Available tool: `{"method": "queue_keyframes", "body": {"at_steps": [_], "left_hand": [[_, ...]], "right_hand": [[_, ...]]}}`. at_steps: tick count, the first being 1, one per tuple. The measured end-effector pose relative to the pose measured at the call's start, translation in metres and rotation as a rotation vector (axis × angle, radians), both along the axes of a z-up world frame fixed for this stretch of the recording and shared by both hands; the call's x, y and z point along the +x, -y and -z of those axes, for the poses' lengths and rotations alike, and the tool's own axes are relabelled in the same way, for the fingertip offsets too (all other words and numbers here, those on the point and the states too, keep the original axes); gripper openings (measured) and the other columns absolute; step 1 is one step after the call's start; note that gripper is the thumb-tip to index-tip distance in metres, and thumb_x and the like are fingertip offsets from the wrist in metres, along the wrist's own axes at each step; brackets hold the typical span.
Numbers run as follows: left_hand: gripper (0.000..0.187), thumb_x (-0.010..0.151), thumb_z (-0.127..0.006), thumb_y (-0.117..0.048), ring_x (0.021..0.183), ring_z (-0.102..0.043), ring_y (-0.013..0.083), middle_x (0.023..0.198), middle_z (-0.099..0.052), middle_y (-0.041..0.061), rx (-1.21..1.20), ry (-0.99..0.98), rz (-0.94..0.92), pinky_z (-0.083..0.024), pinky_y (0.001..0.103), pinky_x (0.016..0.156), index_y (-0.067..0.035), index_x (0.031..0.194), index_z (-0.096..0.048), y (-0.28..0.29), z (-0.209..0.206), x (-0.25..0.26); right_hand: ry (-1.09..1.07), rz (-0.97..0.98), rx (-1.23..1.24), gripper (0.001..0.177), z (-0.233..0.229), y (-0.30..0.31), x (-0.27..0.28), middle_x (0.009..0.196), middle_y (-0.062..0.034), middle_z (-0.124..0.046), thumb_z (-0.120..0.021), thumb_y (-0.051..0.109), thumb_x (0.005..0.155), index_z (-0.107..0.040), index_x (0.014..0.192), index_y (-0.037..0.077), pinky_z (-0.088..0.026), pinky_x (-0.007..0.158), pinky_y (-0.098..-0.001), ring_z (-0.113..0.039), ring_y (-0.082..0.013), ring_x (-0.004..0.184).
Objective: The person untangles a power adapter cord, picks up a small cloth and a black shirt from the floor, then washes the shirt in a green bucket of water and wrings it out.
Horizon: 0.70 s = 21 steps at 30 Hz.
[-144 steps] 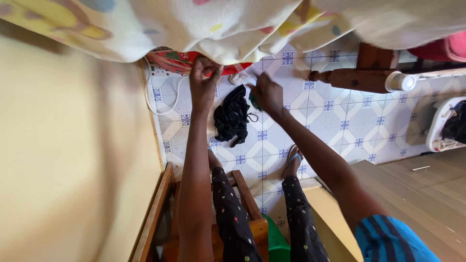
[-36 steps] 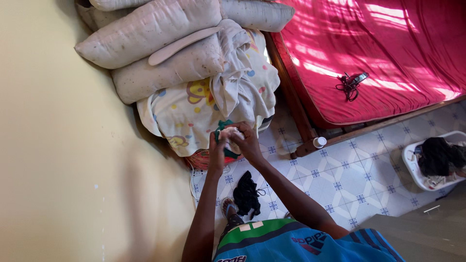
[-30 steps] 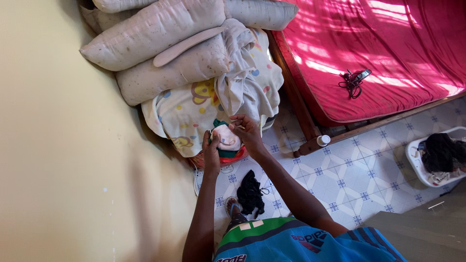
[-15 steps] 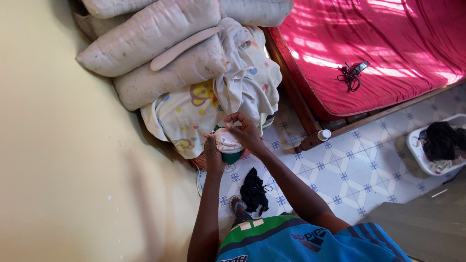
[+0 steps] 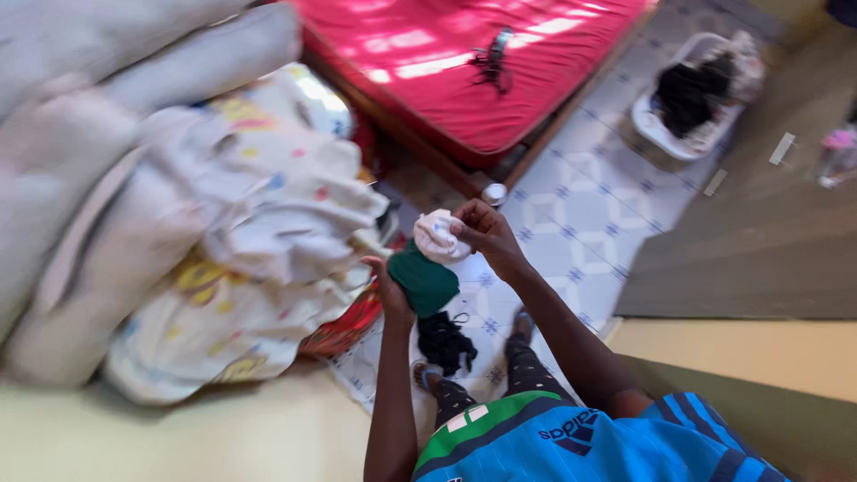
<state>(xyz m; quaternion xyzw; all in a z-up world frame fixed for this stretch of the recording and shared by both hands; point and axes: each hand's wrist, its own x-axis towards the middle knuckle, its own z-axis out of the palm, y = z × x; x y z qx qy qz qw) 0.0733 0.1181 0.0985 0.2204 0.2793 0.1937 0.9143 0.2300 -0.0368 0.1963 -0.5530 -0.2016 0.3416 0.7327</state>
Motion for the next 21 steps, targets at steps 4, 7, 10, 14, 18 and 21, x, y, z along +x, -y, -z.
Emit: {"method": "queue_keyframes", "body": {"at_steps": [4,7,10,14,18,21], "left_hand": [[0.084,0.097,-0.035,-0.078,0.115,-0.061,0.019,0.121,-0.066,0.007,0.158,0.202,0.017,-0.046,0.04,0.108,-0.003,0.126,-0.059,0.059,0.014,0.09],[0.074,0.097,-0.041,-0.073,0.119,-0.06,0.015,0.12,-0.063,0.003,0.106,0.213,0.142,-0.045,0.036,0.11,-0.006,0.126,-0.051,0.118,0.01,0.155],[0.059,0.102,-0.05,-0.058,0.112,-0.059,0.0125,0.119,-0.061,0.002,0.252,0.284,0.299,-0.048,0.032,0.102,-0.005,0.13,-0.048,0.177,-0.01,0.224],[0.04,0.105,-0.06,-0.031,0.1,-0.059,0.0137,0.112,-0.061,0.007,0.491,0.186,0.527,-0.048,0.03,0.087,-0.004,0.132,-0.05,0.233,-0.043,0.295],[0.031,0.11,-0.048,-0.023,0.104,-0.062,0.0114,0.114,-0.063,0.007,0.327,0.235,0.6,-0.052,0.027,0.091,-0.002,0.13,-0.056,0.262,-0.06,0.354],[0.028,0.111,-0.048,-0.023,0.106,-0.062,0.0115,0.114,-0.062,0.006,0.294,0.307,0.633,-0.052,0.029,0.092,-0.004,0.129,-0.055,0.274,-0.067,0.396]], "right_hand": [[-0.201,0.08,0.018,0.031,-0.011,0.085,0.072,0.097,0.0007,-0.071,-0.075,0.022,0.088,-0.056,0.11,0.013,-0.056,0.063,-0.0239,-0.07,-0.0074,0.08],[-0.158,-0.059,0.119,0.033,0.001,0.136,0.104,0.106,-0.0014,-0.065,-0.078,0.014,0.094,-0.054,0.116,0.009,-0.054,0.078,-0.0245,-0.065,-0.009,0.094],[0.001,0.045,0.07,0.035,0.019,0.173,0.141,0.112,-0.0011,-0.062,-0.078,0.011,0.093,-0.054,0.119,0.008,-0.052,0.09,-0.0256,-0.062,-0.0089,0.106],[0.197,0.117,-0.122,0.04,0.015,0.239,0.205,0.115,-0.0031,-0.063,-0.079,0.014,0.092,-0.055,0.124,0.007,-0.052,0.098,-0.0312,-0.061,-0.0135,0.111],[0.534,0.207,-0.385,0.047,-0.014,0.286,0.249,0.114,-0.0094,-0.057,-0.084,0.017,0.094,-0.061,0.133,0.005,-0.049,0.104,-0.0365,-0.052,-0.0204,0.117],[0.929,0.299,-0.454,0.059,-0.025,0.299,0.286,0.136,-0.0126,-0.056,-0.084,0.025,0.088,-0.061,0.14,0.01,-0.035,0.114,-0.0425,-0.044,-0.0295,0.137]]}}
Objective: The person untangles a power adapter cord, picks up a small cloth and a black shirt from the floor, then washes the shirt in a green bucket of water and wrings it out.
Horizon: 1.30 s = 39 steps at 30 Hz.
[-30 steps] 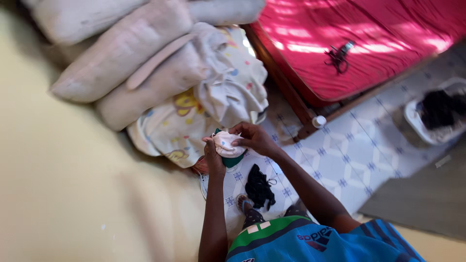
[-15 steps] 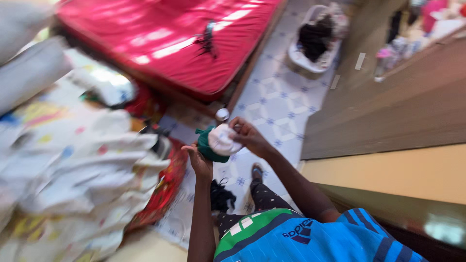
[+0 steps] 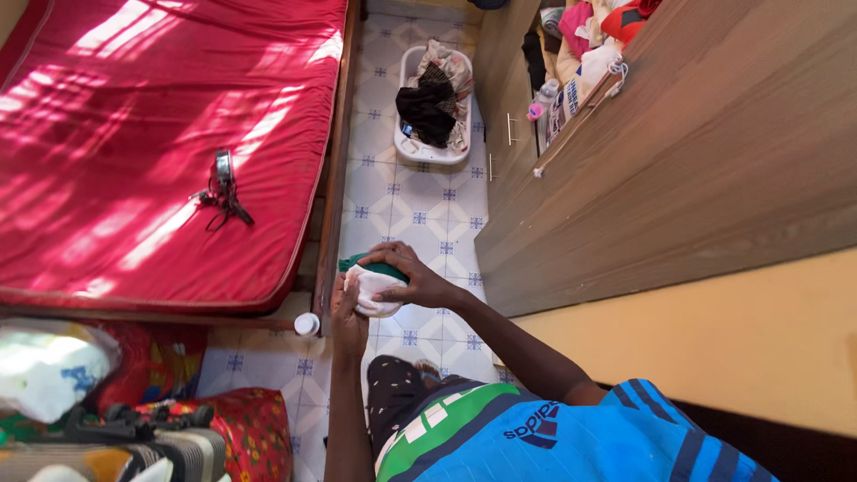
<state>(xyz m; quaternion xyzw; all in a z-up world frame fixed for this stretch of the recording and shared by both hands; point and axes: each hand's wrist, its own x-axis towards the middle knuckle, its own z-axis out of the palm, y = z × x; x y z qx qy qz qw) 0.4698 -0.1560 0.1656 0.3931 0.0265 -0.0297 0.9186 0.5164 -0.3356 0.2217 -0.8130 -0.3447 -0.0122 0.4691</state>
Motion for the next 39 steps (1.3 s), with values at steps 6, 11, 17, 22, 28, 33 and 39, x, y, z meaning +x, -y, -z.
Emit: {"method": "queue_keyframes", "body": {"at_steps": [6,11,17,22,28,33,39], "left_hand": [[0.029,0.111,-0.046,-0.028,0.098,-0.062,0.0095,0.107,-0.062,0.005,0.159,-0.108,-0.02,-0.054,0.027,0.085,-0.005,0.122,-0.058,-0.011,0.017,0.087],[0.028,0.114,-0.056,-0.026,0.083,-0.054,0.0081,0.094,-0.058,0.003,0.472,-0.106,0.025,-0.047,0.025,0.071,0.001,0.111,-0.066,-0.034,0.063,0.187],[0.032,0.105,-0.06,-0.028,0.076,-0.057,0.0066,0.089,-0.066,-0.002,0.468,-0.378,0.194,-0.046,0.023,0.065,0.0,0.116,-0.071,-0.018,0.088,0.326],[0.036,0.097,-0.058,-0.031,0.089,-0.066,0.0123,0.113,-0.063,0.002,0.499,-0.311,0.295,-0.055,0.027,0.072,-0.01,0.126,-0.057,0.057,0.096,0.442],[0.03,0.101,-0.068,-0.024,0.117,-0.049,0.0288,0.117,-0.058,0.017,1.134,-0.065,-0.01,-0.041,0.042,0.103,-0.001,0.119,-0.06,0.184,0.195,0.563],[0.036,0.099,-0.07,-0.022,0.112,-0.05,0.0279,0.12,-0.051,0.016,1.083,-0.349,-0.224,-0.044,0.042,0.1,-0.001,0.12,-0.05,0.234,0.287,0.686],[0.044,0.089,-0.064,-0.01,0.104,-0.055,0.022,0.121,-0.039,0.01,0.761,-0.758,-0.208,-0.055,0.04,0.084,-0.005,0.121,-0.033,0.281,0.429,0.787]], "right_hand": [[-0.903,-0.193,0.478,0.058,0.046,0.003,0.098,0.146,-0.0087,-0.054,-0.054,0.05,0.109,-0.053,0.153,0.013,-0.042,0.114,-0.0307,-0.051,-0.018,0.134],[-0.911,-0.18,0.364,0.051,0.081,0.009,0.195,0.146,-0.0069,-0.056,-0.065,0.031,0.102,-0.054,0.147,0.009,-0.04,0.116,-0.0327,-0.05,-0.0173,0.137],[-0.959,0.022,0.429,0.052,0.09,0.038,0.305,0.137,-0.0055,-0.059,-0.077,0.024,0.091,-0.058,0.138,0.011,-0.042,0.113,-0.0349,-0.053,-0.017,0.13],[-0.72,0.37,0.437,0.046,0.117,0.083,0.381,0.13,-0.0053,-0.061,-0.078,0.018,0.088,-0.061,0.13,0.01,-0.047,0.107,-0.034,-0.057,-0.0169,0.122],[-0.623,0.777,0.443,0.047,0.223,0.133,0.496,0.126,-0.0058,-0.058,-0.077,0.018,0.088,-0.057,0.129,0.008,-0.046,0.105,-0.0341,-0.056,-0.0169,0.121],[-0.981,1.079,0.925,0.061,0.417,0.191,0.622,0.119,-0.0075,-0.05,-0.08,0.021,0.083,-0.04,0.128,0.009,-0.047,0.097,-0.0357,-0.052,-0.0184,0.114],[-0.448,1.433,0.281,0.063,0.621,0.336,0.773,0.116,-0.012,-0.043,-0.077,0.011,0.081,-0.035,0.127,0.004,-0.04,0.099,-0.0429,-0.046,-0.0277,0.112]]}}
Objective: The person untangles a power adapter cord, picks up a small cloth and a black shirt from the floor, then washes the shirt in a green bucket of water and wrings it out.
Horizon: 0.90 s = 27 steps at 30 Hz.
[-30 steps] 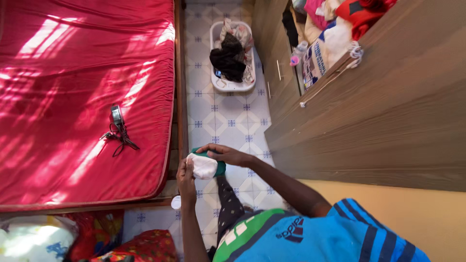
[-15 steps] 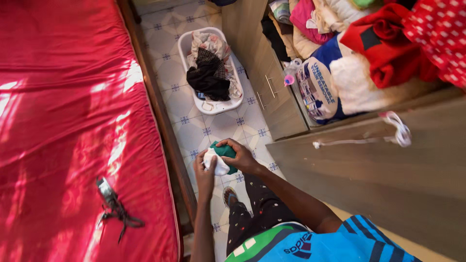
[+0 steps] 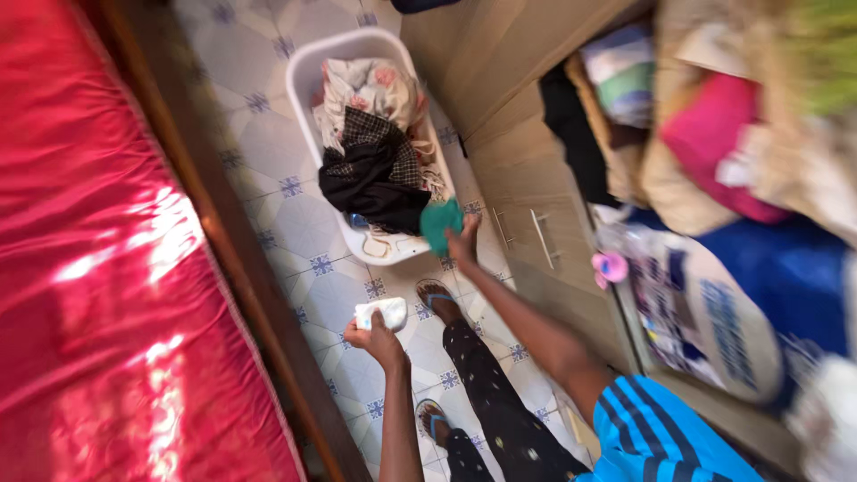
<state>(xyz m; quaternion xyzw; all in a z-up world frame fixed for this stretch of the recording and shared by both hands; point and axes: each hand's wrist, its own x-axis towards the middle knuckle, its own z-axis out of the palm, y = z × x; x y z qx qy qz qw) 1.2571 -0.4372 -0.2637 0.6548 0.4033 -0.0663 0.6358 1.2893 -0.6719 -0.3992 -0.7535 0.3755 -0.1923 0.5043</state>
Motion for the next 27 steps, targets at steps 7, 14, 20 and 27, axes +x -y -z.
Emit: {"method": "queue_keyframes", "body": {"at_steps": [7,14,20,27], "left_hand": [[0.057,0.085,-0.059,0.006,0.107,-0.051,0.0222,0.125,-0.037,0.013,-0.046,0.026,-0.021,-0.051,0.034,0.086,-0.011,0.127,-0.024,0.04,0.157,0.074],[0.06,0.093,-0.068,0.004,0.123,-0.049,0.0229,0.132,-0.037,0.015,-0.122,0.017,0.137,-0.042,0.034,0.107,-0.009,0.133,-0.026,0.076,0.195,0.084],[0.056,0.093,-0.069,-0.005,0.119,-0.054,0.0217,0.131,-0.048,0.013,-0.268,-0.015,0.143,-0.045,0.034,0.104,-0.007,0.14,-0.039,0.072,0.231,0.089],[0.052,0.098,-0.072,-0.016,0.125,-0.053,0.022,0.138,-0.047,0.012,-0.201,0.023,0.161,-0.044,0.035,0.11,-0.002,0.14,-0.044,0.06,0.223,0.099]], "right_hand": [[-0.07,-0.245,-0.46,0.037,0.156,0.107,0.124,0.13,-0.0233,-0.048,-0.061,-0.009,0.082,-0.056,0.116,0.003,-0.049,0.094,-0.0488,-0.054,-0.0467,0.12],[-0.761,-0.641,-0.354,0.025,0.326,0.103,0.151,0.135,-0.0271,-0.05,-0.051,0.007,0.105,-0.055,0.13,0.004,-0.048,0.101,-0.0518,-0.053,-0.0446,0.121],[-0.724,-0.647,-0.177,0.032,0.361,0.118,0.164,0.134,-0.0206,-0.053,-0.058,0.005,0.1,-0.055,0.131,0.005,-0.049,0.101,-0.0457,-0.055,-0.036,0.121],[-0.039,-0.507,0.252,0.042,0.176,0.058,0.147,0.133,-0.0115,-0.056,-0.067,0.002,0.092,-0.056,0.132,0.007,-0.051,0.101,-0.0372,-0.057,-0.024,0.122]]}}
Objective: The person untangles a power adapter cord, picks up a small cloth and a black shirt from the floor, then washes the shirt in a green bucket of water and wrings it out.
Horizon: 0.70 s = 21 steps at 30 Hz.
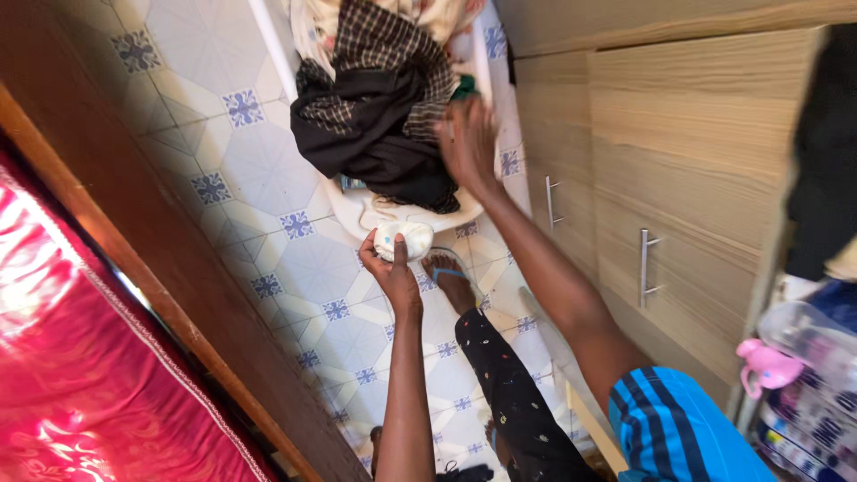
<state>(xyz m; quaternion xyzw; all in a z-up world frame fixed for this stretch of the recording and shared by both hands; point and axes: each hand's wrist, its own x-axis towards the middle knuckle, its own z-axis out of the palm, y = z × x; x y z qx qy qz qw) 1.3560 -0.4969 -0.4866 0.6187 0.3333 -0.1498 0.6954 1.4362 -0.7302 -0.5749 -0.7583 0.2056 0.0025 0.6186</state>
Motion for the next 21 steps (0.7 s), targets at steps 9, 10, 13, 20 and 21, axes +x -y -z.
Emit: {"method": "queue_keyframes", "body": {"at_steps": [9,10,13,20,21], "left_hand": [[0.063,0.1,-0.055,-0.041,0.117,-0.06,0.0206,0.138,-0.056,0.011,-0.191,-0.092,0.215,-0.051,0.035,0.096,-0.013,0.15,-0.029,-0.001,-0.07,0.032],[0.06,0.101,-0.054,-0.04,0.115,-0.06,0.0192,0.139,-0.054,0.008,-0.138,-0.1,0.231,-0.052,0.036,0.093,-0.012,0.148,-0.03,-0.004,-0.068,0.032],[0.048,0.102,-0.058,-0.039,0.111,-0.066,0.0198,0.127,-0.061,0.011,-0.149,-0.135,0.162,-0.056,0.036,0.09,-0.008,0.138,-0.049,-0.031,-0.068,0.012],[0.041,0.102,-0.056,-0.043,0.101,-0.068,0.0174,0.115,-0.07,0.007,-0.179,-0.166,0.097,-0.055,0.032,0.082,-0.008,0.125,-0.057,-0.111,-0.104,-0.08],[0.04,0.102,-0.056,-0.043,0.099,-0.068,0.0166,0.115,-0.07,0.006,-0.117,-0.204,0.069,-0.055,0.031,0.08,-0.009,0.124,-0.058,-0.122,-0.111,-0.096]], "right_hand": [[-0.317,-0.024,0.457,0.044,-0.096,-0.047,-0.057,0.121,-0.007,-0.067,-0.079,0.009,0.089,-0.061,0.129,0.004,-0.057,0.088,-0.0324,-0.066,-0.0166,0.107],[-0.269,0.204,0.516,0.047,-0.087,-0.035,-0.053,0.117,-0.0081,-0.07,-0.081,0.01,0.086,-0.061,0.127,0.003,-0.058,0.081,-0.0345,-0.068,-0.0185,0.098],[-0.22,0.379,0.576,0.036,-0.07,-0.001,-0.047,0.111,-0.008,-0.07,-0.076,0.01,0.093,-0.057,0.123,0.004,-0.061,0.084,-0.0351,-0.069,-0.0169,0.097],[-0.36,0.549,0.787,0.041,-0.072,-0.019,-0.02,0.123,-0.0084,-0.06,-0.068,0.006,0.092,-0.048,0.127,0.014,-0.061,0.082,-0.0354,-0.068,-0.0157,0.094],[-0.544,0.514,0.587,0.042,-0.077,-0.031,-0.019,0.122,-0.0053,-0.056,-0.067,0.014,0.094,-0.045,0.129,0.021,-0.059,0.072,-0.0357,-0.064,-0.0123,0.085]]}}
